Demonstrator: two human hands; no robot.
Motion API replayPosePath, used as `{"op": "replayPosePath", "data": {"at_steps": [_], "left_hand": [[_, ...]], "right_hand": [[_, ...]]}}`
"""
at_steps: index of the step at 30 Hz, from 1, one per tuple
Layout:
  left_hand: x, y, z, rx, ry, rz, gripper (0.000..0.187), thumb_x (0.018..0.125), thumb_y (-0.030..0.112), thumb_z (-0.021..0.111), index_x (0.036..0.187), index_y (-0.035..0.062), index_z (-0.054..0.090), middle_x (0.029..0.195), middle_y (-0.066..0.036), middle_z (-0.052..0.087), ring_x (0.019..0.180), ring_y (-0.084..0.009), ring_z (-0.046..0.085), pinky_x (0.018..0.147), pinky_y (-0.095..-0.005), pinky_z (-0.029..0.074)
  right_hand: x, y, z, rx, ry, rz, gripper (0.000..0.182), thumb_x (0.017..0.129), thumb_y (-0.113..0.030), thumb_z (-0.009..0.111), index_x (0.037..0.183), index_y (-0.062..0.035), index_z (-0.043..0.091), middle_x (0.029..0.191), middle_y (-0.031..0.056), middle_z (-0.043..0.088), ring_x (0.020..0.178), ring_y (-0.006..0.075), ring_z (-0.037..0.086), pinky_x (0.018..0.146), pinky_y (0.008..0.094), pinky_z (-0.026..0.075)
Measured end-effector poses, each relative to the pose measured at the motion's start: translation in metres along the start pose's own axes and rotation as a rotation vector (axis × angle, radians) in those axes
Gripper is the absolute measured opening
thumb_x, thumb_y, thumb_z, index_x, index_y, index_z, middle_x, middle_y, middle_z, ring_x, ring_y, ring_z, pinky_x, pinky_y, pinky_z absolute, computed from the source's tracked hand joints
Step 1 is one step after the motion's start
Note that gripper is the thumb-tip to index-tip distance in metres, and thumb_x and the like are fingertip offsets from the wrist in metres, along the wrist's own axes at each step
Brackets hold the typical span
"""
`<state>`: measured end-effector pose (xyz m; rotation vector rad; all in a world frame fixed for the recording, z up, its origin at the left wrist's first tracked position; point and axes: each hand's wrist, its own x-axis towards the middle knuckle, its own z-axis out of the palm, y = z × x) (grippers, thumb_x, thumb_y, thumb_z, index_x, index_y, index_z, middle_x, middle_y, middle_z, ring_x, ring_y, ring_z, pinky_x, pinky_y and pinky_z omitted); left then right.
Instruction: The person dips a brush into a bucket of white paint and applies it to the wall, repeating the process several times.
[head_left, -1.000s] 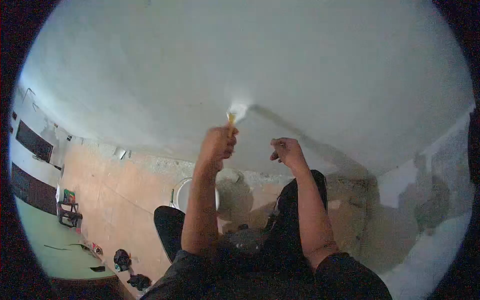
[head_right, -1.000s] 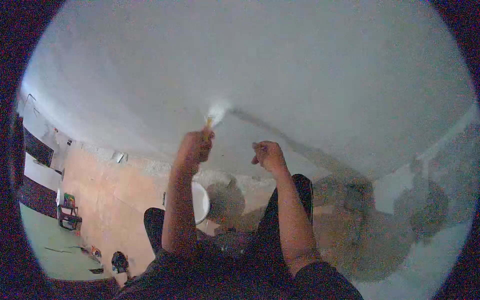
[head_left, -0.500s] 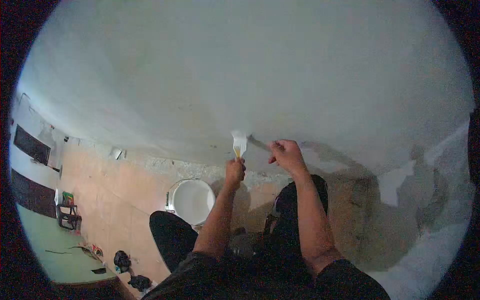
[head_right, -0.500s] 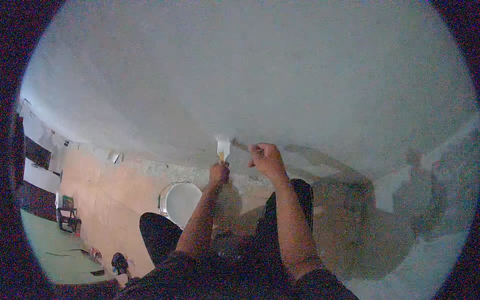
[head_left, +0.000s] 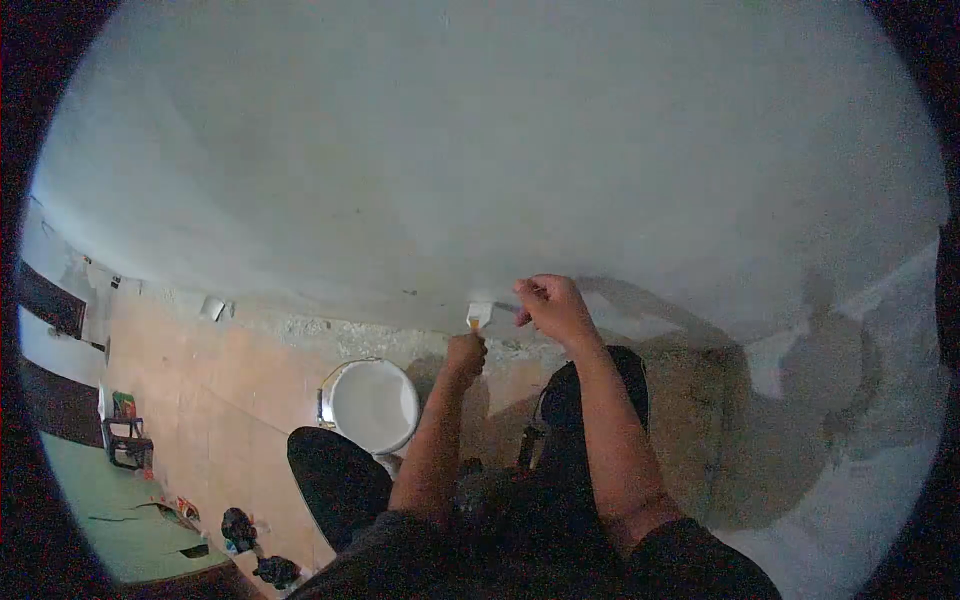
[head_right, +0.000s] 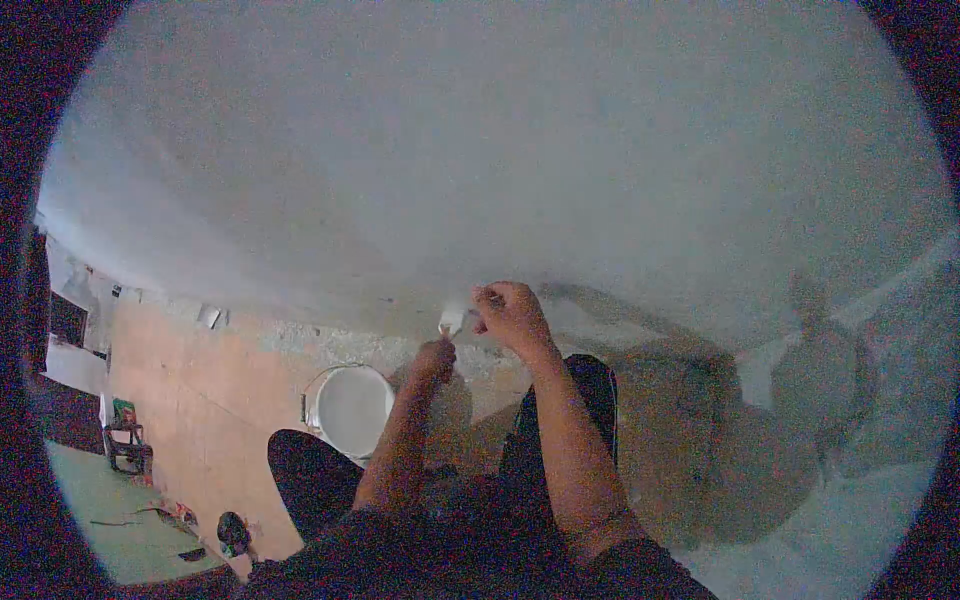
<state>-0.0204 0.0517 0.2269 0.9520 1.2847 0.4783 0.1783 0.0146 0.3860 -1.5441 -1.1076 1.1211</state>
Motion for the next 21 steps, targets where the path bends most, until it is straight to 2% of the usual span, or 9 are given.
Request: {"op": "replayPosePath", "data": {"at_steps": [1, 5, 7, 8, 12, 14, 17, 19, 21], "left_hand": [[-0.013, 0.018, -0.001, 0.189, 0.004, 0.215, 0.022, 0.088, 0.022, 0.051, 0.069, 0.0109, 0.052, 0.057, 0.002, 0.047, 0.04, -0.0108, 0.039, 0.035, -0.0274, 0.03], [-0.087, 0.127, 0.001, 0.19, -0.011, 0.144, 0.016, 0.089, 0.02, 0.05, 0.078, 0.0095, 0.055, 0.057, 0.005, 0.043, 0.04, -0.0073, 0.035, 0.035, -0.0243, 0.027], [-0.128, 0.168, -0.002, -0.241, -0.046, 0.069, 0.015, 0.09, 0.022, 0.049, 0.082, 0.0095, 0.054, 0.056, 0.007, 0.038, 0.04, -0.0047, 0.031, 0.035, -0.0217, 0.022], [-0.145, 0.187, -0.004, -0.244, -0.047, 0.082, 0.015, 0.09, 0.022, 0.049, 0.082, 0.0095, 0.054, 0.056, 0.007, 0.038, 0.04, -0.0047, 0.031, 0.035, -0.0217, 0.022], [-0.211, 0.251, -0.01, -0.236, -0.1, 0.295, 0.019, 0.093, 0.026, 0.046, 0.085, 0.01, 0.053, 0.058, 0.007, 0.037, 0.043, -0.0034, 0.032, 0.037, -0.0206, 0.023], [-0.223, 0.259, -0.008, -0.288, -0.155, 0.375, 0.022, 0.094, 0.03, 0.045, 0.087, 0.0096, 0.052, 0.059, 0.007, 0.037, 0.044, -0.0032, 0.033, 0.038, -0.0207, 0.024], [-0.219, 0.256, 0.002, -0.313, -0.164, 0.513, 0.031, 0.095, 0.038, 0.043, 0.09, 0.0078, 0.051, 0.06, 0.006, 0.038, 0.046, -0.0043, 0.034, 0.04, -0.0213, 0.026], [-0.205, 0.238, 0.004, -0.192, -0.147, 0.453, 0.037, 0.095, 0.042, 0.044, 0.093, 0.0062, 0.051, 0.061, 0.005, 0.04, 0.046, -0.0059, 0.036, 0.041, -0.0224, 0.03], [-0.205, 0.223, 0.006, -0.208, -0.217, 0.445, 0.034, 0.096, 0.037, 0.044, 0.101, 0.0046, 0.05, 0.07, 0.001, 0.045, 0.055, -0.009, 0.043, 0.048, -0.0241, 0.037]], "right_hand": [[0.0, -0.001, -0.002, -0.013, 0.004, 0.015, 0.033, 0.088, -0.028, 0.056, 0.086, 0.0038, 0.064, 0.063, 0.0084, 0.065, 0.055, 0.0148, 0.064, 0.059, 0.0297, 0.051], [-0.003, -0.011, -0.004, -0.092, 0.046, 0.026, 0.034, 0.089, -0.029, 0.056, 0.083, 0.0034, 0.065, 0.06, 0.0084, 0.064, 0.056, 0.015, 0.065, 0.059, 0.0304, 0.051], [-0.003, -0.008, -0.004, -0.107, 0.027, 0.022, 0.034, 0.089, -0.03, 0.056, 0.088, 0.0024, 0.064, 0.062, 0.0072, 0.064, 0.056, 0.0135, 0.063, 0.056, 0.029, 0.049], [-0.003, -0.006, -0.004, -0.118, 0.006, 0.035, 0.034, 0.089, -0.032, 0.056, 0.093, 0.0014, 0.064, 0.064, 0.006, 0.064, 0.056, 0.0119, 0.061, 0.053, 0.0277, 0.047], [0.002, -0.001, -0.009, -0.213, -0.079, -0.058, 0.036, 0.086, -0.034, 0.056, 0.084, 0.0015, 0.064, 0.062, 0.0066, 0.064, 0.057, 0.0123, 0.061, 0.054, 0.029, 0.048], [-0.004, 0.003, -0.002, -0.118, -0.022, -0.133, 0.036, 0.086, -0.034, 0.054, 0.082, 0.0017, 0.062, 0.061, 0.0071, 0.064, 0.056, 0.0132, 0.061, 0.052, 0.0291, 0.047], [-0.006, 0.005, 0.001, -0.097, 0.015, -0.099, 0.032, 0.087, -0.029, 0.055, 0.082, 0.0017, 0.062, 0.058, 0.0059, 0.062, 0.052, 0.0133, 0.059, 0.048, 0.0284, 0.047], [-0.007, 0.011, 0.006, -0.143, 0.265, -0.459, 0.021, 0.084, -0.021, 0.061, 0.086, -0.0004, 0.062, 0.054, 0.0042, 0.057, 0.048, 0.0124, 0.056, 0.046, 0.0295, 0.045], [-0.034, -0.022, 0.012, -0.206, 0.379, -0.554, 0.016, 0.083, -0.017, 0.063, 0.087, -0.0021, 0.061, 0.053, 0.0039, 0.054, 0.046, 0.0131, 0.054, 0.045, 0.0299, 0.043]]}}
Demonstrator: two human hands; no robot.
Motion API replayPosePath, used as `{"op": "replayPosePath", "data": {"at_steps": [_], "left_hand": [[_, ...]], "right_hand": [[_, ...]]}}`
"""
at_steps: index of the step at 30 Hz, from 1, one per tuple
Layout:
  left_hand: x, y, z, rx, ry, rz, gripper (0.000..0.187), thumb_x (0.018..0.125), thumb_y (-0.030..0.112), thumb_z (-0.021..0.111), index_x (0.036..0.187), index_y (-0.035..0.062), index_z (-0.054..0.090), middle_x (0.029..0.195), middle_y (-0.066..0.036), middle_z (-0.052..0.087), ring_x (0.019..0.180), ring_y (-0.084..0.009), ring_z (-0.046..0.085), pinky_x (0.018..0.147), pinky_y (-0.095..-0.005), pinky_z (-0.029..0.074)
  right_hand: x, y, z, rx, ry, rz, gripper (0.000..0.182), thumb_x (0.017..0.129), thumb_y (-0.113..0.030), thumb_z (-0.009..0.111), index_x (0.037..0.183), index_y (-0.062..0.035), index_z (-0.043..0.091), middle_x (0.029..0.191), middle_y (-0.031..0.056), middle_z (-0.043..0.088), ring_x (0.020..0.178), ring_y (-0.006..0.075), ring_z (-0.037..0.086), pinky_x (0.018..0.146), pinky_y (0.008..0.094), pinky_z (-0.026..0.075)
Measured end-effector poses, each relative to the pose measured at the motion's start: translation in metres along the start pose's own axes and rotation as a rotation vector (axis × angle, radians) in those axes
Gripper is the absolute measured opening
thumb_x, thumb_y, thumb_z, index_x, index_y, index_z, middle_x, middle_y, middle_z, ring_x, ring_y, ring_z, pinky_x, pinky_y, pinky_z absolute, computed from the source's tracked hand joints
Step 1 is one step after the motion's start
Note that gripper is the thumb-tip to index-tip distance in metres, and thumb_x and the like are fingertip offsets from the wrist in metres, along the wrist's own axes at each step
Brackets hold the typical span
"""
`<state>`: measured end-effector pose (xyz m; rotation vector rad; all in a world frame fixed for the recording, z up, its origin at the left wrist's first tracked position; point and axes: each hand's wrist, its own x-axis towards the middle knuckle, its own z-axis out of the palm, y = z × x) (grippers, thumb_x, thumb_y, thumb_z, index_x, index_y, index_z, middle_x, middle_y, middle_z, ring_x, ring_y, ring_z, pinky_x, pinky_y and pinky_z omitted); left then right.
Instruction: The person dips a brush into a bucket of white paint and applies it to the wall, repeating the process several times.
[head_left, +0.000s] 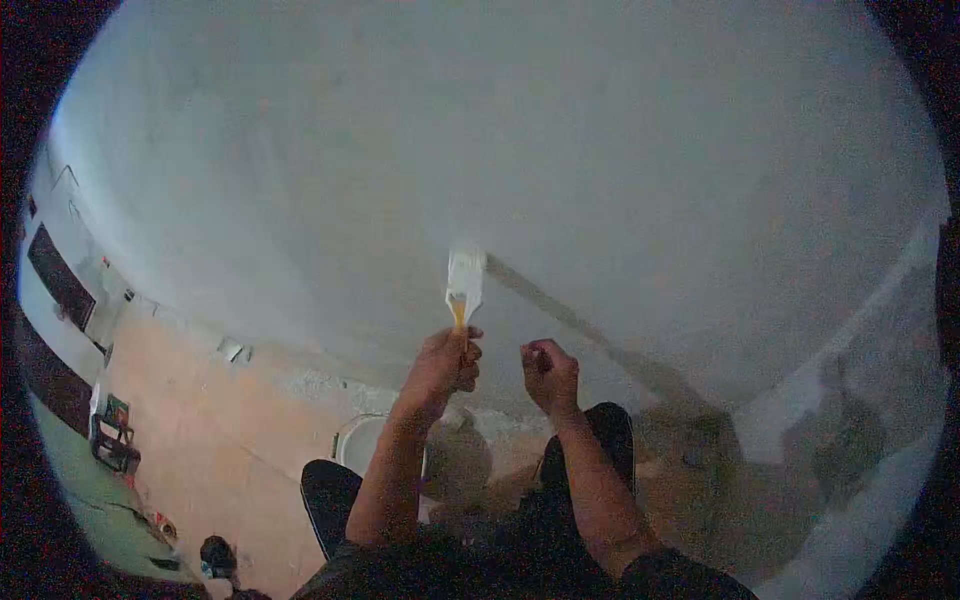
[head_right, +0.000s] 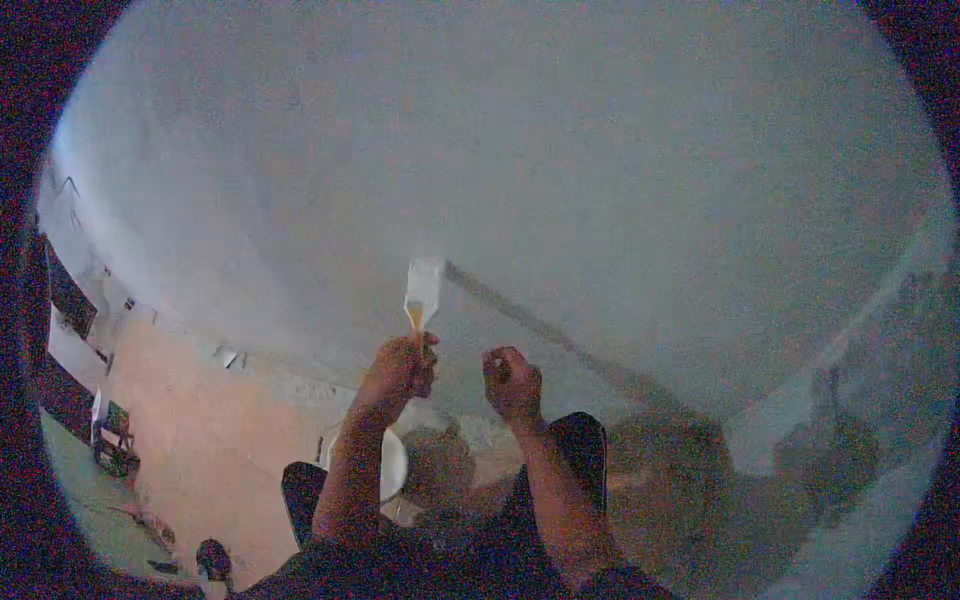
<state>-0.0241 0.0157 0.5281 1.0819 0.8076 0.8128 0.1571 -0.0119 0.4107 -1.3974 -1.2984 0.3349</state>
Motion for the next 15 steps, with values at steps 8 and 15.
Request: {"op": "replayPosePath", "data": {"at_steps": [8, 15], "left_hand": [[-0.008, -0.061, -0.02, 0.494, 0.064, 0.098, 0.024, 0.094, 0.016, 0.042, 0.114, 0.0038, 0.046, 0.08, -0.007, 0.052, 0.069, -0.0171, 0.05, 0.062, -0.0316, 0.045], [-0.023, -0.102, -0.035, 0.789, 0.226, 0.503, 0.039, 0.085, 0.008, 0.051, 0.123, 0.002, 0.047, 0.089, -0.02, 0.055, 0.088, -0.0378, 0.054, 0.073, -0.0431, 0.044]], "right_hand": [[-0.037, -0.071, 0.013, -0.134, -0.019, 0.007, 0.014, 0.084, -0.017, 0.06, 0.089, -0.0039, 0.059, 0.053, 0.0097, 0.051, 0.044, 0.0236, 0.052, 0.045, 0.0331, 0.041], [-0.065, -0.044, 0.057, 0.496, -0.301, 0.453, 0.042, 0.095, -0.036, 0.043, 0.094, 0.0012, 0.064, 0.081, 0.0161, 0.067, 0.077, 0.0266, 0.065, 0.071, 0.0383, 0.049]]}}
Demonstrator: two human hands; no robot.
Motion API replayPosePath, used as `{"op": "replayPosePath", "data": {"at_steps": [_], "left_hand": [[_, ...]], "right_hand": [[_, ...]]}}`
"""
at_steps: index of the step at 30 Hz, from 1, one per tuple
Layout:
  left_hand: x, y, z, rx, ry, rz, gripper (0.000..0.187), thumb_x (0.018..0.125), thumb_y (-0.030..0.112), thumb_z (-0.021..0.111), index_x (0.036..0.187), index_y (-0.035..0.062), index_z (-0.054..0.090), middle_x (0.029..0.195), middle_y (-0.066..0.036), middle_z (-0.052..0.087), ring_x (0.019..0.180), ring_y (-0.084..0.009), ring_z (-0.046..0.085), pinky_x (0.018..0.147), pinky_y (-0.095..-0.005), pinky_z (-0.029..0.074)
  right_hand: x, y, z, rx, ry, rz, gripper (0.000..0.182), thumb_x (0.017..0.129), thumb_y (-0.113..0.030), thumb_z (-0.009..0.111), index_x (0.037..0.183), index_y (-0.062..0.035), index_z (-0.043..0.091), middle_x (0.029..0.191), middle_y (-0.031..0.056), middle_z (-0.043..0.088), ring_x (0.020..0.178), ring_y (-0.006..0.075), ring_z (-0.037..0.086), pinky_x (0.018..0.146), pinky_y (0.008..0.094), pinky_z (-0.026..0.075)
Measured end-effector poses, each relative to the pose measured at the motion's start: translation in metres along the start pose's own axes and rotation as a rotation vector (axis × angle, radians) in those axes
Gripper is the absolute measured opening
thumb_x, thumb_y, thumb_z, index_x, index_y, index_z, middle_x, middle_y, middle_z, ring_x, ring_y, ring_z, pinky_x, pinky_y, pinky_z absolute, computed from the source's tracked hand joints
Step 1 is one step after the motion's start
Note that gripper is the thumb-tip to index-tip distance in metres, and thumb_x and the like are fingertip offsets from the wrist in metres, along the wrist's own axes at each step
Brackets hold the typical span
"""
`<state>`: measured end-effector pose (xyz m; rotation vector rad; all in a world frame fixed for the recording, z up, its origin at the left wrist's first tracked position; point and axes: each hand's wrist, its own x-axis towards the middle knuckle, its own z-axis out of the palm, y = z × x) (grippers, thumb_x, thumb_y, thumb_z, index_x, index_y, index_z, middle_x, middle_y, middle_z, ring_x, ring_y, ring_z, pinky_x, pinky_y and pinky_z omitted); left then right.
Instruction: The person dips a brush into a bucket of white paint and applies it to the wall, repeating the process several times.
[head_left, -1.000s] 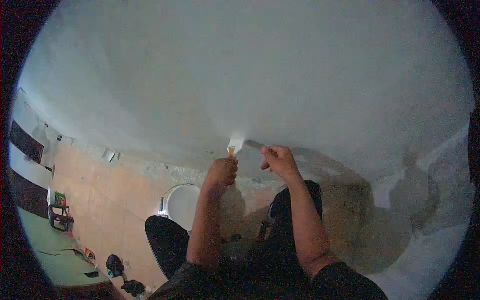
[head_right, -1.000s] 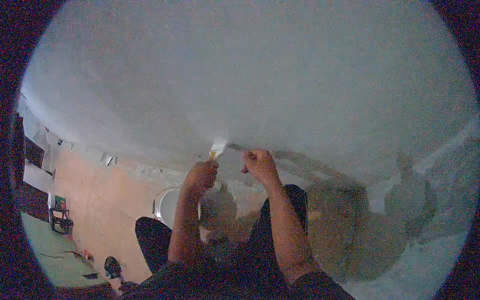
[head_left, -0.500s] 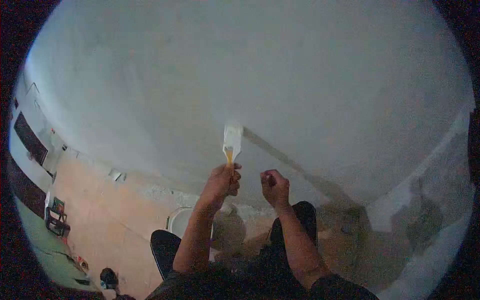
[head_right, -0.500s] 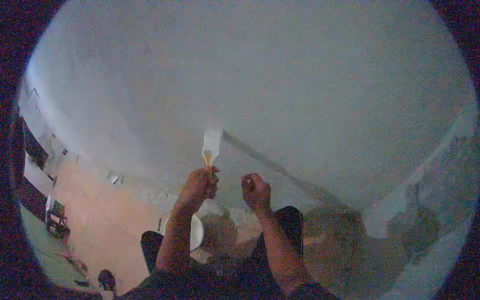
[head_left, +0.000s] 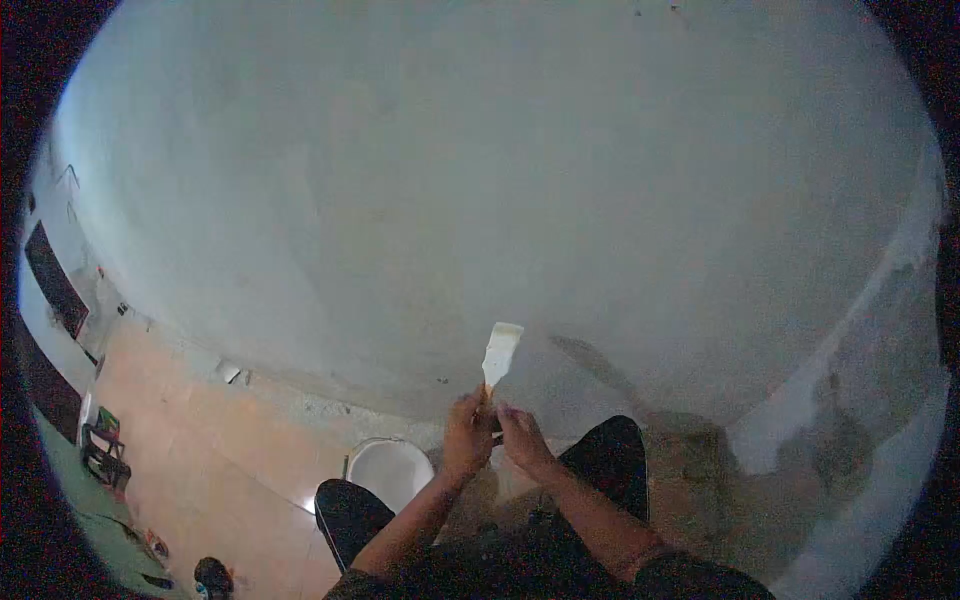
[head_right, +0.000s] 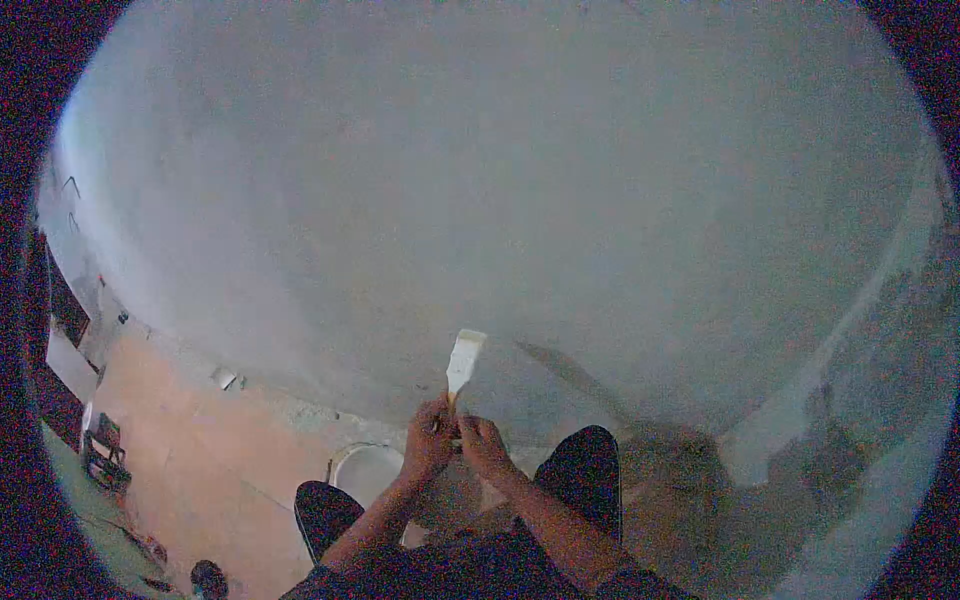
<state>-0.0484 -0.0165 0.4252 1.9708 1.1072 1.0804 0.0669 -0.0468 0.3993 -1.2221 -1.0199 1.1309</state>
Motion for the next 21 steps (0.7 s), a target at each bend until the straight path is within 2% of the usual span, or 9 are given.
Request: {"op": "replayPosePath", "data": {"at_steps": [2, 4, 6, 8, 9, 12, 15, 20, 21], "left_hand": [[-0.009, 0.004, -0.003, -0.012, 0.011, -0.018, 0.041, 0.083, 0.007, 0.052, 0.124, 0.0012, 0.047, 0.091, -0.02, 0.055, 0.09, -0.0384, 0.053, 0.075, -0.0432, 0.043], [-0.013, 0.007, -0.002, -0.026, 0.016, -0.038, 0.043, 0.082, 0.005, 0.053, 0.124, 0.0005, 0.046, 0.094, -0.021, 0.054, 0.092, -0.0389, 0.052, 0.077, -0.0433, 0.043], [-0.015, 0.009, -0.002, -0.022, 0.044, 0.047, 0.046, 0.079, 0.0, 0.052, 0.125, -0.0011, 0.045, 0.101, -0.021, 0.053, 0.092, -0.0391, 0.052, 0.079, -0.0437, 0.043], [-0.016, 0.002, -0.002, -0.127, 0.067, 0.041, 0.048, 0.077, -0.004, 0.05, 0.125, -0.0018, 0.044, 0.102, -0.022, 0.053, 0.093, -0.0398, 0.053, 0.078, -0.0441, 0.044], [-0.016, 0.006, -0.005, -0.17, -0.007, 0.024, 0.05, 0.076, -0.006, 0.049, 0.126, -0.0022, 0.044, 0.104, -0.022, 0.053, 0.095, -0.0393, 0.053, 0.079, -0.0429, 0.045], [-0.019, 0.019, -0.003, -0.321, -0.058, 0.079, 0.055, 0.074, -0.012, 0.046, 0.128, -0.002, 0.043, 0.109, -0.021, 0.055, 0.101, -0.0356, 0.056, 0.084, -0.0381, 0.047], [-0.023, 0.058, -0.023, -0.484, -0.12, -0.122, 0.056, 0.073, -0.014, 0.048, 0.127, 0.0012, 0.046, 0.107, -0.018, 0.058, 0.1, -0.0329, 0.058, 0.084, -0.0366, 0.049], [-0.036, 0.03, -0.02, -0.3, 0.001, 0.017, 0.055, 0.075, -0.008, 0.055, 0.127, 0.0051, 0.044, 0.114, -0.02, 0.052, 0.104, -0.031, 0.055, 0.08, -0.0381, 0.05], [-0.036, 0.029, -0.023, -0.268, 0.08, 0.007, 0.055, 0.075, -0.005, 0.057, 0.127, 0.0064, 0.043, 0.117, -0.02, 0.049, 0.106, -0.0307, 0.054, 0.078, -0.0387, 0.05]], "right_hand": [[-0.005, -0.004, 0.008, 0.046, 0.02, 0.127, 0.044, 0.095, -0.035, 0.044, 0.096, 0.004, 0.063, 0.084, 0.0133, 0.067, 0.081, 0.0213, 0.063, 0.075, 0.0367, 0.048], [-0.008, -0.01, 0.016, -0.283, 0.092, -0.016, 0.043, 0.094, -0.035, 0.046, 0.097, 0.0042, 0.063, 0.085, 0.0135, 0.067, 0.081, 0.018, 0.062, 0.075, 0.0341, 0.048], [-0.01, -0.014, 0.022, -0.195, 0.114, -0.094, 0.042, 0.093, -0.034, 0.048, 0.099, 0.0046, 0.062, 0.077, 0.0124, 0.066, 0.075, 0.0159, 0.061, 0.069, 0.0329, 0.048], [-0.012, -0.027, 0.019, -0.424, 0.113, -0.082, 0.039, 0.093, -0.031, 0.048, 0.093, 0.0056, 0.062, 0.067, 0.0115, 0.063, 0.064, 0.0152, 0.058, 0.061, 0.0339, 0.047], [-0.018, -0.039, 0.018, -0.436, 0.107, 0.079, 0.028, 0.093, -0.019, 0.048, 0.091, 0.007, 0.06, 0.072, 0.0079, 0.062, 0.07, 0.0096, 0.054, 0.065, 0.0311, 0.046], [-0.015, -0.044, 0.004, -0.592, 0.178, 0.014, 0.029, 0.094, -0.018, 0.048, 0.088, 0.0085, 0.059, 0.073, 0.0074, 0.062, 0.069, 0.0103, 0.054, 0.064, 0.0313, 0.046], [-0.021, -0.041, -0.003, -0.406, 0.194, 0.005, 0.027, 0.094, -0.017, 0.047, 0.088, 0.0064, 0.06, 0.074, 0.007, 0.062, 0.067, 0.0112, 0.056, 0.062, 0.0299, 0.047], [-0.041, -0.068, 0.014, -0.438, 0.297, -0.079, 0.022, 0.095, -0.016, 0.045, 0.091, 0.0025, 0.056, 0.07, 0.004, 0.055, 0.059, 0.0105, 0.054, 0.059, 0.0281, 0.048], [-0.033, -0.056, 0.007, -0.623, 0.376, -0.153, 0.021, 0.095, -0.016, 0.043, 0.096, 0.0018, 0.054, 0.071, 0.0071, 0.053, 0.065, 0.0151, 0.057, 0.061, 0.0307, 0.047]]}}
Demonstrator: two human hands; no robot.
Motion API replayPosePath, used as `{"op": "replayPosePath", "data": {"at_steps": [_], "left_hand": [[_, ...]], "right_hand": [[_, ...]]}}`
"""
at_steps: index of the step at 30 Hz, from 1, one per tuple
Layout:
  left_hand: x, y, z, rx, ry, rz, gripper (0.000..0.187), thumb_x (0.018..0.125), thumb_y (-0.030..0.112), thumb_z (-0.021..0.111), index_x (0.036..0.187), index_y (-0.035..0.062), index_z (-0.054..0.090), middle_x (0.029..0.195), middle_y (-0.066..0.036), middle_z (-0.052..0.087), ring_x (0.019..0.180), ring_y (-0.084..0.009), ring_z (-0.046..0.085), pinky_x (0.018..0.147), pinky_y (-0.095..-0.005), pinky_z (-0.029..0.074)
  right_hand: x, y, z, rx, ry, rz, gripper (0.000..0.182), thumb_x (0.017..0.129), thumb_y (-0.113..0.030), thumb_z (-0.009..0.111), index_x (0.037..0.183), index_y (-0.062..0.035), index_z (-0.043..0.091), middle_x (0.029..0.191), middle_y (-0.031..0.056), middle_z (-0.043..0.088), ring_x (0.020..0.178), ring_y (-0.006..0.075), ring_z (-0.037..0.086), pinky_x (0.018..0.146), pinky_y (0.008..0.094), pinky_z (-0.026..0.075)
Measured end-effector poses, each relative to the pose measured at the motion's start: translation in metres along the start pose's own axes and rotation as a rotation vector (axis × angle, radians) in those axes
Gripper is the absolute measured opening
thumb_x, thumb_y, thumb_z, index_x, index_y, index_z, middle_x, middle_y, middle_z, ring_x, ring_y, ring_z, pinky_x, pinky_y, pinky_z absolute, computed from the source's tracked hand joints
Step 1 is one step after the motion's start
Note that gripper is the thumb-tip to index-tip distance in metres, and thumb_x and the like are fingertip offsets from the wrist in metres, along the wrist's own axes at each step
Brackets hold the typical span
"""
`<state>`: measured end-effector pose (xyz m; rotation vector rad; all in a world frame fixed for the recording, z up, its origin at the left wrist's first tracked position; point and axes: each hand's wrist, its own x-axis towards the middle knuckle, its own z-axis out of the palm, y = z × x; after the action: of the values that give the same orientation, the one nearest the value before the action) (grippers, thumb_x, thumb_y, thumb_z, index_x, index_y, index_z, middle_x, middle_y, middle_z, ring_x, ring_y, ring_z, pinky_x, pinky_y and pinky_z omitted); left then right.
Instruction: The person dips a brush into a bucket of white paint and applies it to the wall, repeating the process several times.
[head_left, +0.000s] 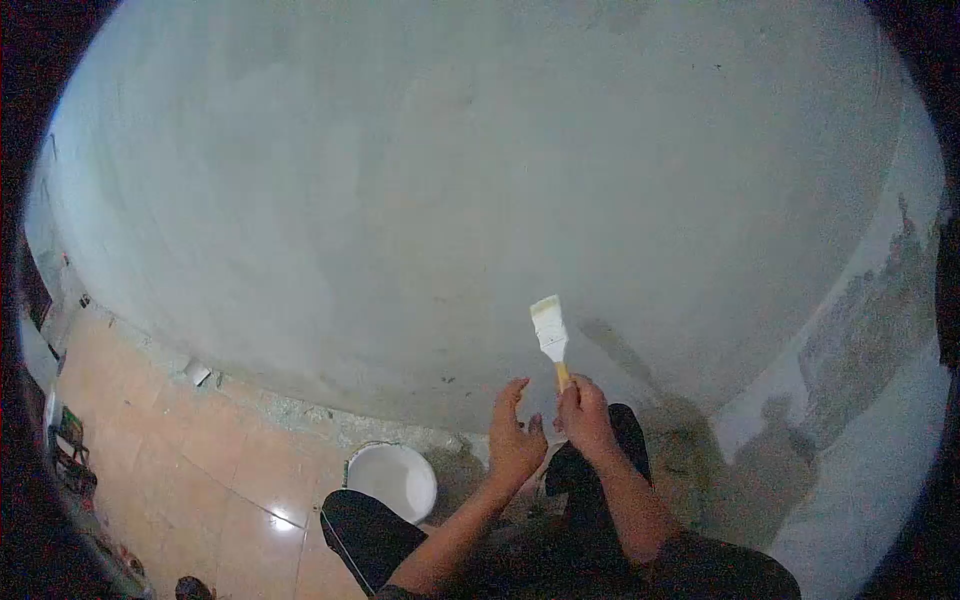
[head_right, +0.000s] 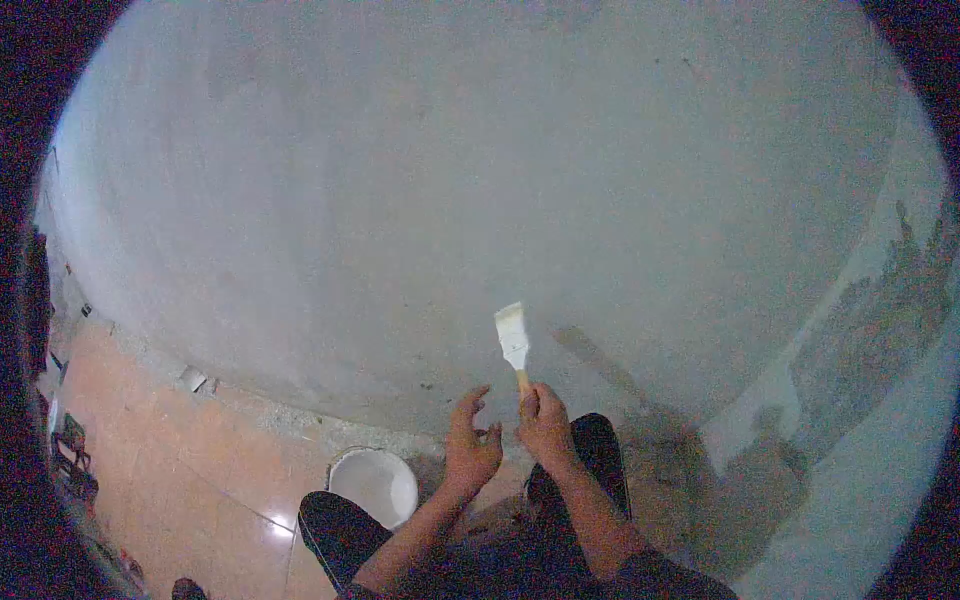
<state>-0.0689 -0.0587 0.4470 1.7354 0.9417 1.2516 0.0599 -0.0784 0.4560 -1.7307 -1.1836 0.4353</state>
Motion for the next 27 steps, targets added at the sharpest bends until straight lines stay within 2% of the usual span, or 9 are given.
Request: {"op": "replayPosePath", "data": {"at_steps": [1, 3, 4, 7, 8, 15, 18, 20, 27], "left_hand": [[0.0, -0.005, -0.003, -0.004, 0.0, -0.001, 0.055, 0.075, -0.005, 0.057, 0.127, 0.0064, 0.043, 0.117, -0.02, 0.049, 0.106, -0.0307, 0.054, 0.078, -0.0387, 0.05], [0.006, -0.015, -0.009, -0.065, 0.034, -0.063, 0.057, 0.074, -0.003, 0.06, 0.126, 0.0071, 0.04, 0.124, -0.021, 0.042, 0.109, -0.0324, 0.051, 0.078, -0.0387, 0.05], [0.016, -0.011, -0.011, -0.08, 0.014, -0.066, 0.058, 0.074, -0.002, 0.061, 0.127, 0.0059, 0.039, 0.126, -0.019, 0.04, 0.111, -0.0329, 0.05, 0.079, -0.0375, 0.051], [0.026, 0.006, -0.03, -0.133, 0.009, -0.038, 0.057, 0.073, -0.004, 0.06, 0.126, 0.0038, 0.039, 0.128, -0.019, 0.039, 0.114, -0.0311, 0.048, 0.079, -0.037, 0.051], [0.029, 0.008, -0.036, -0.184, -0.005, -0.024, 0.057, 0.074, -0.005, 0.059, 0.126, 0.0044, 0.038, 0.13, -0.017, 0.039, 0.117, -0.0293, 0.047, 0.079, -0.0362, 0.05], [0.034, 0.043, -0.081, -0.309, -0.018, -0.034, 0.053, 0.077, -0.006, 0.056, 0.126, 0.0086, 0.038, 0.136, -0.014, 0.035, 0.121, -0.0283, 0.045, 0.086, -0.0367, 0.047], [0.034, 0.054, -0.087, -0.294, 0.009, -0.023, 0.048, 0.078, -0.006, 0.056, 0.122, 0.0078, 0.042, 0.136, -0.015, 0.035, 0.12, -0.0289, 0.046, 0.086, -0.038, 0.047], [0.033, 0.062, -0.09, -0.273, 0.025, 0.023, 0.044, 0.077, -0.005, 0.056, 0.118, 0.0076, 0.046, 0.135, -0.016, 0.036, 0.118, -0.0295, 0.047, 0.085, -0.0382, 0.048], [0.031, 0.073, -0.088, -0.193, 0.032, 0.139, 0.039, 0.077, -0.002, 0.056, 0.114, 0.0075, 0.05, 0.134, -0.018, 0.036, 0.115, -0.0301, 0.048, 0.083, -0.0367, 0.049]], "right_hand": [[0.001, 0.014, -0.001, -0.005, 0.0, 0.0, 0.021, 0.095, -0.016, 0.043, 0.096, 0.0018, 0.054, 0.071, 0.0071, 0.053, 0.065, 0.0151, 0.057, 0.061, 0.0307, 0.047], [0.003, -0.005, -0.012, -0.173, 0.041, -0.153, 0.016, 0.091, -0.012, 0.047, 0.101, 0.0004, 0.051, 0.081, 0.0205, 0.059, 0.073, 0.036, 0.059, 0.068, 0.0409, 0.047], [0.006, -0.016, -0.022, -0.133, 0.07, -0.202, 0.018, 0.089, -0.011, 0.052, 0.103, -0.0005, 0.048, 0.079, 0.021, 0.058, 0.074, 0.0372, 0.06, 0.067, 0.0428, 0.046], [0.011, -0.019, -0.035, -0.247, -0.033, -0.137, 0.022, 0.086, -0.01, 0.055, 0.104, -0.0014, 0.047, 0.081, 0.0209, 0.059, 0.077, 0.0379, 0.06, 0.068, 0.0429, 0.047], [0.013, -0.014, -0.036, -0.254, 0.016, -0.201, 0.021, 0.085, -0.014, 0.059, 0.098, 0.0004, 0.05, 0.078, 0.0152, 0.059, 0.071, 0.023, 0.06, 0.065, 0.0345, 0.047], [0.015, -0.056, -0.057, -0.291, -0.02, -0.301, 0.017, 0.081, -0.013, 0.063, 0.088, 0.0003, 0.055, 0.069, 0.0132, 0.058, 0.063, 0.022, 0.059, 0.062, 0.0338, 0.048], [0.033, -0.068, -0.071, -0.282, -0.154, -0.397, 0.017, 0.081, -0.012, 0.063, 0.091, 0.0003, 0.057, 0.077, 0.0145, 0.06, 0.068, 0.0237, 0.061, 0.064, 0.034, 0.049], [0.051, -0.072, -0.083, -0.554, -0.111, -0.863, 0.018, 0.084, -0.012, 0.062, 0.097, -0.0008, 0.057, 0.09, 0.0157, 0.062, 0.079, 0.0269, 0.062, 0.07, 0.0344, 0.051], [0.079, -0.172, -0.13, -0.59, 0.122, -1.105, 0.023, 0.081, -0.006, 0.063, 0.103, -0.0001, 0.057, 0.112, 0.0164, 0.06, 0.108, 0.0308, 0.057, 0.09, 0.0377, 0.049]]}}
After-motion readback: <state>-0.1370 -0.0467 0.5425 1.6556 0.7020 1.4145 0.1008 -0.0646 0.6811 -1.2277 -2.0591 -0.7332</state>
